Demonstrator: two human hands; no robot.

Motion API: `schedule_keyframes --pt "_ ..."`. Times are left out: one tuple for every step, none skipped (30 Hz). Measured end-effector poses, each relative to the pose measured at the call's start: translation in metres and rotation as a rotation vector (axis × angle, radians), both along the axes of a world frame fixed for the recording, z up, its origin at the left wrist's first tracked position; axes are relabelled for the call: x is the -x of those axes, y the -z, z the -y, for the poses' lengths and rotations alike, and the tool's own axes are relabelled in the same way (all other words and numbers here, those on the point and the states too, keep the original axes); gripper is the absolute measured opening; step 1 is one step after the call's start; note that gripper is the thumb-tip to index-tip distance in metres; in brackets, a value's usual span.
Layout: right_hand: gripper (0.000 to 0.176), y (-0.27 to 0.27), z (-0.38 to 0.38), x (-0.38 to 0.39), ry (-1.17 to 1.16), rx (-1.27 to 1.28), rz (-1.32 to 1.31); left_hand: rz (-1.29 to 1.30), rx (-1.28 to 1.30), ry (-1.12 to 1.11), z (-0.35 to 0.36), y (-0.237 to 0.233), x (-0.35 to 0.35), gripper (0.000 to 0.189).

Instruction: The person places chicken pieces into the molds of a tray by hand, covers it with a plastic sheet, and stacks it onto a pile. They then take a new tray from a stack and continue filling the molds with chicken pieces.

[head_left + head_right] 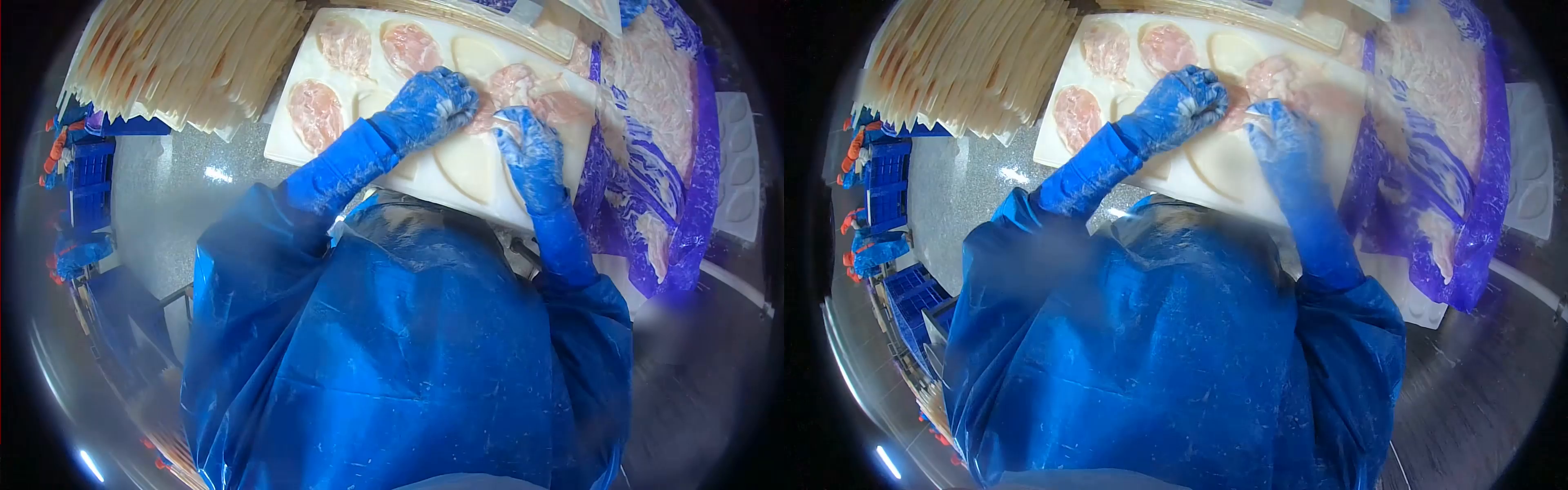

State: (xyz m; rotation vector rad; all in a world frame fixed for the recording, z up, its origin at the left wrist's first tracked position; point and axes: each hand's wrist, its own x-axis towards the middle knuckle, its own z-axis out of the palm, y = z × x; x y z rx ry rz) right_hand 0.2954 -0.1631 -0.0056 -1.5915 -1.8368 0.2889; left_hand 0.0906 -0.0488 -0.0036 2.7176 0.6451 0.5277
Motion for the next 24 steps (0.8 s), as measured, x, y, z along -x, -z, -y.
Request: schedule_keyframes --pt "0.022 -0.004 0.002 0.002 -0.003 0.0 0.002 0.146 0.046 0.031 0.004 0.003 0.001 0.031" --pt "0.019 -0.01 0.004 0.006 -0.016 0.042 -0.261 0.297 0.027 -0.022 0.011 0.001 -0.004 0.032" --pt "0.018 -0.013 0.004 0.01 -0.028 0.087 -0.524 0.301 0.028 -0.024 0.015 -0.004 -0.004 0.032" --pt "0.014 -0.012 0.001 0.005 -0.059 0.008 -0.417 0.217 0.061 0.005 0.018 -0.009 -0.002 0.034" --pt "0.014 -0.018 0.002 0.009 -0.067 0.013 -0.41 0.134 0.094 0.033 0.019 -0.012 -0.001 0.036" --pt "0.014 -0.029 0.006 0.012 -0.05 0.134 -0.645 0.161 0.051 0.078 0.016 -0.004 0.0 0.033" --pt "0.014 -0.037 0.008 0.015 -0.028 0.259 -0.879 0.169 0.052 0.068 0.016 0.004 0.004 0.033" --pt "0.015 -0.039 0.009 0.018 -0.04 0.283 -0.929 0.345 0.381 0.054 0.02 0.004 0.01 0.03" --pt "0.015 -0.042 0.01 0.024 -0.038 0.294 -0.928 0.516 0.715 0.04 0.029 -0.004 0.016 0.026" --pt "0.016 -0.046 0.011 0.033 -0.052 0.297 -1.1 0.692 1.105 0.063 0.034 -0.014 0.024 0.019" --pt "0.017 -0.047 0.011 0.041 -0.069 0.293 -1.273 0.693 1.109 0.057 0.036 -0.025 0.037 0.019" --pt "0.017 -0.041 0.013 0.046 -0.071 0.294 -1.276 0.698 1.164 0.026 0.034 -0.034 0.054 0.02" --pt "0.017 -0.031 0.015 0.052 0.043 0.361 -1.08 0.701 1.218 -0.004 0.031 -0.039 0.071 0.02" --pt "0.016 -0.025 0.017 0.057 0.153 0.424 -0.879 0.594 1.251 -0.128 0.028 -0.039 0.086 0.022" --pt "0.016 -0.024 0.016 0.06 0.15 0.429 -0.88 0.595 1.253 -0.134 0.025 -0.034 0.098 0.022" --pt "0.017 -0.023 0.015 0.06 0.069 0.428 -0.524 0.469 0.948 -0.345 0.022 -0.027 0.108 0.022" --pt "0.018 -0.025 0.013 0.062 -0.012 0.415 -0.168 0.337 0.636 -0.537 0.021 -0.028 0.114 0.023" --pt "0.022 -0.024 0.013 0.075 0.041 0.252 -0.138 0.307 0.665 -0.627 0.023 -0.035 0.119 0.024" --pt "0.022 -0.025 0.007 0.086 0.042 0.254 -0.138 0.306 0.667 -0.626 0.027 -0.033 0.119 0.024" --pt "0.023 -0.031 -0.005 0.097 -0.044 0.044 0.016 0.47 0.606 -0.543 0.031 -0.028 0.115 0.023" --pt "0.023 -0.033 -0.016 0.103 -0.131 -0.167 0.17 0.632 0.541 -0.458 0.036 -0.021 0.111 0.024" --pt "0.022 -0.007 -0.02 0.108 -0.135 -0.084 0.211 0.535 0.552 -0.417 0.041 -0.016 0.108 0.025" --pt "0.022 0.0 -0.028 0.108 -0.135 -0.086 0.212 0.205 0.162 -0.29 0.042 -0.018 0.108 0.023" --pt "0.012 0.004 -0.037 0.108 -0.117 0.017 -0.018 0.138 0.052 -0.292 0.051 -0.019 0.105 0.021"
